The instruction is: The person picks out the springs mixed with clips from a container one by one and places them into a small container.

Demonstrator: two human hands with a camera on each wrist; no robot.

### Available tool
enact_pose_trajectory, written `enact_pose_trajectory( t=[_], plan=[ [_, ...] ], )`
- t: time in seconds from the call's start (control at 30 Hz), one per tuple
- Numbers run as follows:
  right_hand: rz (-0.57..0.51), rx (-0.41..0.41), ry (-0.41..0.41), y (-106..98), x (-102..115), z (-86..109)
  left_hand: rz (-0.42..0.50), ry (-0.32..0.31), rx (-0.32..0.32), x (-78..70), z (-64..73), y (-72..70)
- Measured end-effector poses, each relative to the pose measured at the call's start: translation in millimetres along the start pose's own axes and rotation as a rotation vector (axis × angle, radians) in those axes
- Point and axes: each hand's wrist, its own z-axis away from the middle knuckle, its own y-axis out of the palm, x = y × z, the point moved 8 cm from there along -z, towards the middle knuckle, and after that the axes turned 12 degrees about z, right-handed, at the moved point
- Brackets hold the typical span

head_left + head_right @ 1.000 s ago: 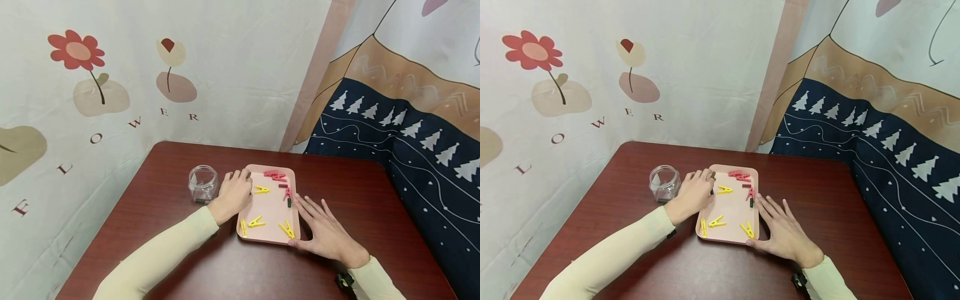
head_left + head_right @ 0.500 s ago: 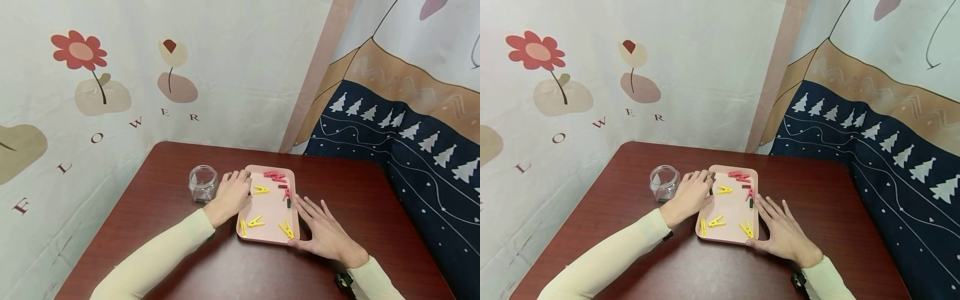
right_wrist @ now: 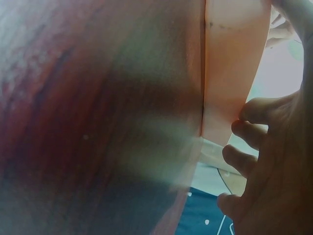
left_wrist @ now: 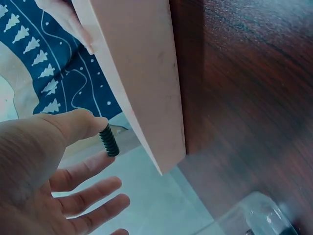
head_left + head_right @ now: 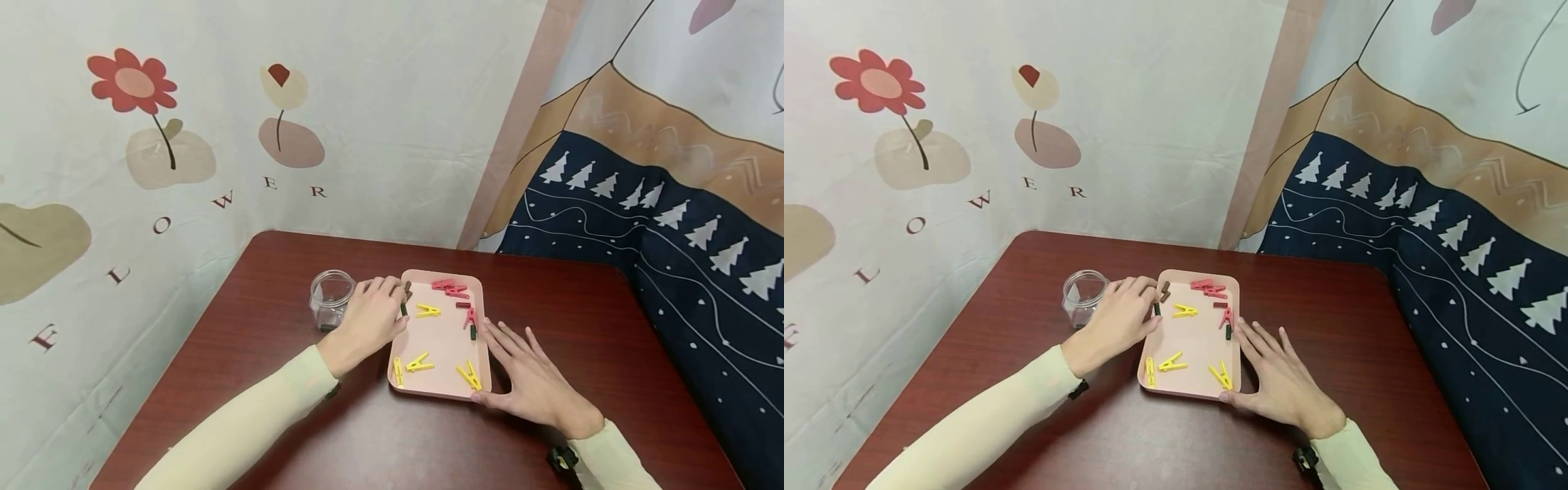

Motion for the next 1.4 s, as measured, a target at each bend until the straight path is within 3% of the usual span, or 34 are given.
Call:
enact_pose_trajectory(
  t=[0.27, 0.6, 0.9, 1.4],
  plan=[
    [-0.003, 0.012, 0.013, 0.3, -1.0, 0.4, -0.007, 0.078, -0.127, 2.6, 11.4, -22.9],
    [-0.019, 0.024, 0.014, 1.9, 0.1, 1.4, 0.059, 0.073, -0.214, 18.4, 24.2, -48.9],
    [-0.017, -0.005, 0.008, 0.4, -0.5, 1.8, 0.070, 0.011, -0.266, 40.6, 30.5, -66.9],
    [-0.012, -0.013, 0.002, 1.2, -0.6, 1.2, 0.116, -0.108, -0.259, 80.7, 48.5, -74.2]
  ],
)
